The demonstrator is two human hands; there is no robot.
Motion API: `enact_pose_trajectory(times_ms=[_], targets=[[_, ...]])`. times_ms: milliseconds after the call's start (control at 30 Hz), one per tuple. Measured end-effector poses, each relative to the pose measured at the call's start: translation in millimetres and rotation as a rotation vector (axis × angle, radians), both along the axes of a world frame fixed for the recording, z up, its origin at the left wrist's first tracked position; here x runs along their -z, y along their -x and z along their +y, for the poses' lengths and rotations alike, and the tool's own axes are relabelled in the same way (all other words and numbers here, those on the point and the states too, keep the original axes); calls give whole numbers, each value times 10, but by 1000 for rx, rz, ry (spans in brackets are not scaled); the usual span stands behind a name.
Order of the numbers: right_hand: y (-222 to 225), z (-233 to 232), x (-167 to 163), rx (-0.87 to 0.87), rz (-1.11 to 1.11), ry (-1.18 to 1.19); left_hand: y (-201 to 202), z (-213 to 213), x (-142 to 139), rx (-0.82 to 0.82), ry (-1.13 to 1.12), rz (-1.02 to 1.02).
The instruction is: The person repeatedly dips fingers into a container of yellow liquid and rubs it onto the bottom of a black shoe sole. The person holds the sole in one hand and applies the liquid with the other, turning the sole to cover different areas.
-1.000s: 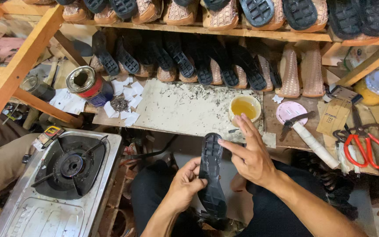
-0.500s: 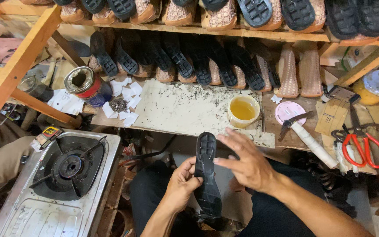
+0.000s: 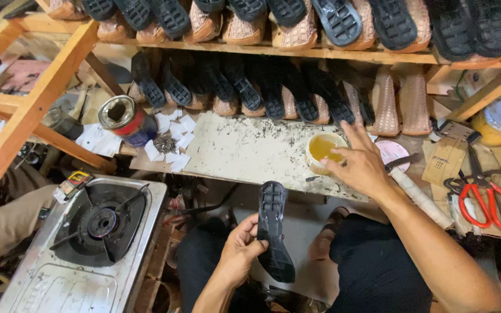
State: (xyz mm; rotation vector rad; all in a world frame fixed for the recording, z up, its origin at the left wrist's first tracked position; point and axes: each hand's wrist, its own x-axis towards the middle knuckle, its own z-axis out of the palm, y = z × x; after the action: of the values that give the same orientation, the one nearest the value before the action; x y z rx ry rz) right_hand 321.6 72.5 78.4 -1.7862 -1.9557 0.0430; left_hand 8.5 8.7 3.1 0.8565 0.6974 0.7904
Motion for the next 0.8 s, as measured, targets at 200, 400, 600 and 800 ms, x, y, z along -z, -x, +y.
enact_pose_trajectory(times_ms=[200, 400, 600, 800], targets=[[246, -455, 128, -155, 351, 105, -77, 1, -19, 63, 16, -30], [732, -839, 118, -426, 445, 83, -163, -16, -90, 89, 24, -75], [742, -787, 233, -473, 148, -212, -108, -31, -87, 61, 37, -46], [698, -735, 248, -618, 55, -58, -44, 45, -3, 11, 33, -85]])
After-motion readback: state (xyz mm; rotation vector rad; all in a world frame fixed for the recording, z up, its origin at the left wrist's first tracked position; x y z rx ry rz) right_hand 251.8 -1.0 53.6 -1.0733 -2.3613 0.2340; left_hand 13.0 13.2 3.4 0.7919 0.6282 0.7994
